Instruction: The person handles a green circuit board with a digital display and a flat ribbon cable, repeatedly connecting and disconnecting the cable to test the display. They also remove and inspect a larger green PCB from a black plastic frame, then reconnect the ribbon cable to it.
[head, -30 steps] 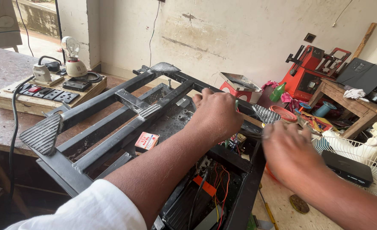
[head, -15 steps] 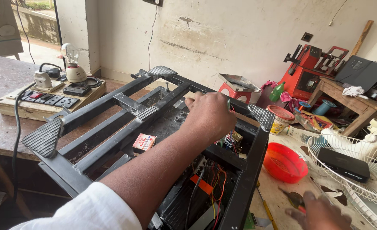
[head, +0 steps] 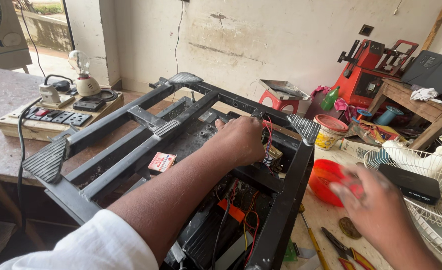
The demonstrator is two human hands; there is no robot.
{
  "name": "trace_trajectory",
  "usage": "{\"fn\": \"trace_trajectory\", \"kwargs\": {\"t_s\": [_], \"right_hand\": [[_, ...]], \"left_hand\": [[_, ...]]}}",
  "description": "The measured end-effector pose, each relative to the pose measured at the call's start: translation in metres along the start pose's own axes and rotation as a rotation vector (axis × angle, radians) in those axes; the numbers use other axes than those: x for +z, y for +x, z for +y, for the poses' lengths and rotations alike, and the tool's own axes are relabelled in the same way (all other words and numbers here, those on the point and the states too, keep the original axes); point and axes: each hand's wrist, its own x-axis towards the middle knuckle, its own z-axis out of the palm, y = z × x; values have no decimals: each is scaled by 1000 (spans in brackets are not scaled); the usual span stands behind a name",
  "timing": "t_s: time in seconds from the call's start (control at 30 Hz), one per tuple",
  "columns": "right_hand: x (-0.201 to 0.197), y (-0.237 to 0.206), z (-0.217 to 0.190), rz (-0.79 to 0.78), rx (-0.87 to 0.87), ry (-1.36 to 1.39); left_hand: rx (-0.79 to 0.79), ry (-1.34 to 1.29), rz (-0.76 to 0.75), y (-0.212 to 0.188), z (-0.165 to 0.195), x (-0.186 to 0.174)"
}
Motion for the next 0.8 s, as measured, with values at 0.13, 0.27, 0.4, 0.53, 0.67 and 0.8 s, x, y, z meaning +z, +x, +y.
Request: {"fn": "trace_trajectory", "kwargs": {"t_s": [0.13, 0.27, 0.4, 0.53, 0.67, 0.8], "right_hand": [[-10, 16, -86, -24, -264, 218], [-4, 25, -130, -114, -308, 354], [-2, 35, -138, -67, -276, 380], [-3, 45, -135, -79, -253, 290], [3, 48, -134, -168, -188, 266], [12, 49, -137, -98, -391, 289]], "left_hand": [[-28, -11, -46, -5, 4, -10], [-14, -63, 41, -10, 9, -16], [-48, -149, 148, -12, 8, -19], [-32, -154, 320, -11, 7, -18], [-28, -201, 381, -10, 6, -17], [30, -273, 302, -11, 8, -19]]}}
